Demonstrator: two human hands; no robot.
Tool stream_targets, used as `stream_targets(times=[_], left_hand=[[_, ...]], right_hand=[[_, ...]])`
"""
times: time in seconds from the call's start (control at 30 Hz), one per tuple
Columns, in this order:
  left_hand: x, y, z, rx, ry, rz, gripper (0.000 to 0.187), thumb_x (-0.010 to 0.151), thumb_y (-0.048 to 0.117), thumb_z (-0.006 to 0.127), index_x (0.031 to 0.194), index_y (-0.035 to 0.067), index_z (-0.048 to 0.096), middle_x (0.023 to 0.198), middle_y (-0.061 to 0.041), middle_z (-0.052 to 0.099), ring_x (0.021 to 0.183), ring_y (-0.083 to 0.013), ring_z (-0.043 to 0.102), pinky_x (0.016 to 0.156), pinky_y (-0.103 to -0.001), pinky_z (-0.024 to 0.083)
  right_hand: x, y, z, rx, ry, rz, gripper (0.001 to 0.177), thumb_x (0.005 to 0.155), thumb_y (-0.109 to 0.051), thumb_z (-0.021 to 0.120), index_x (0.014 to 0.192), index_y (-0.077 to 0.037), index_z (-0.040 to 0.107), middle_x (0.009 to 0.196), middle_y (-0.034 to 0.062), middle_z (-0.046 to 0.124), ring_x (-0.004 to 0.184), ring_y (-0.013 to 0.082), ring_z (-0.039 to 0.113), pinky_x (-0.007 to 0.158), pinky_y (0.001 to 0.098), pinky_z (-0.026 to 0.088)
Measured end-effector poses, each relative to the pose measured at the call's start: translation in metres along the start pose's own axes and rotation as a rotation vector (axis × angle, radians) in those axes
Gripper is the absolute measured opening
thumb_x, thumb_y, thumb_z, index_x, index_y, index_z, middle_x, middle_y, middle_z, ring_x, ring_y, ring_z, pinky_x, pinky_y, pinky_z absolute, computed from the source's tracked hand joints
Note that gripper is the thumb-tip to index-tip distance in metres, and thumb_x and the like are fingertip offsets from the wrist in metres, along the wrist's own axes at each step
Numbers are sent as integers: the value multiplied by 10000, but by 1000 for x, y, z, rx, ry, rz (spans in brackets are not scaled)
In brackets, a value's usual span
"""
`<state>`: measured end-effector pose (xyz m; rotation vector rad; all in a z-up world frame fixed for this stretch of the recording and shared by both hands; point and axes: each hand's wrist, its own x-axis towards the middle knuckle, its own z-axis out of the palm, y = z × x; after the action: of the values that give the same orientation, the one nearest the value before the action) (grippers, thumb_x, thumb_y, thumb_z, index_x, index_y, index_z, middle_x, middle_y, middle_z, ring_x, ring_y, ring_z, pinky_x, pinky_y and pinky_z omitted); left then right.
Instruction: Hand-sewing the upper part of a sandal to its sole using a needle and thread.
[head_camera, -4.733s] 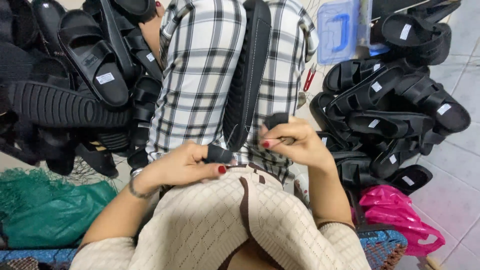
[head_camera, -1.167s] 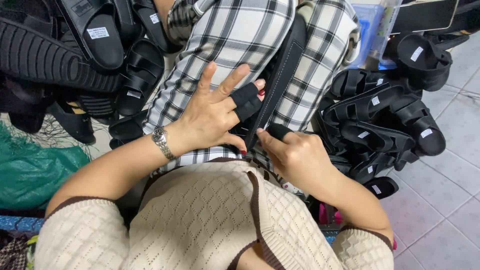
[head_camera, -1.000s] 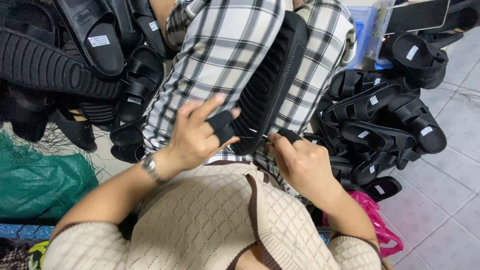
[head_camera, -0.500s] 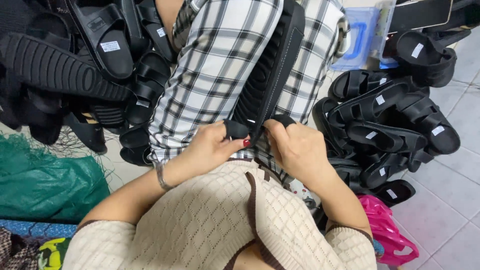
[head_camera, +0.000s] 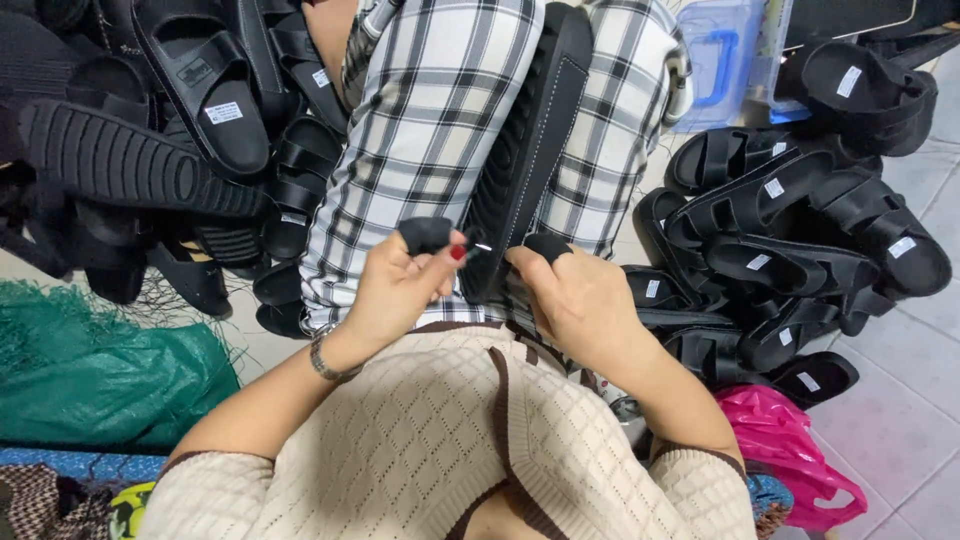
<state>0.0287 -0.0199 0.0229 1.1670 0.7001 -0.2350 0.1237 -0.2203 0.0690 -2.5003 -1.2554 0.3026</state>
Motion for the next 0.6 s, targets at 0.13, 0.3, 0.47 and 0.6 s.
stream_targets(times=[0.13, 0.3, 0.47, 0.6], left_hand=[[-8, -10, -3, 198, -179, 103, 254, 873, 101, 780, 1117, 44, 733, 652, -83, 669, 563, -105, 634, 496, -221, 528], [4, -8, -29, 95, -167, 177, 257, 880, 30, 744, 1135, 26, 718, 854, -121, 740, 746, -128, 693, 668, -287, 605], [14, 68, -84, 1032, 305, 802, 173, 1066, 21, 728, 1232, -15, 758, 977, -171, 679, 941, -399, 693, 819, -455, 537], [8, 68, -26, 837, 0, 596, 659, 678, 217, 892, 1162, -2, 501, 1031, -51, 727, 973, -219, 645, 1076, -373, 347]], right_hand=[[-6, -3, 9, -71, 55, 25, 278, 916, -120, 601, 1191, -163, 613, 647, 30, 489, 572, 250, 600, 518, 347, 521], [-10, -6, 11, -157, 26, 76, 270, 952, -161, 561, 1217, -200, 599, 652, 11, 453, 585, 226, 596, 535, 327, 514], [-6, -1, 4, -5, -145, 138, 291, 960, -203, 579, 1250, -181, 576, 611, 23, 493, 530, 246, 617, 504, 361, 530], [8, -5, -9, 108, -113, 65, 315, 908, -60, 672, 1213, -51, 595, 702, 53, 516, 555, 213, 553, 461, 345, 429]])
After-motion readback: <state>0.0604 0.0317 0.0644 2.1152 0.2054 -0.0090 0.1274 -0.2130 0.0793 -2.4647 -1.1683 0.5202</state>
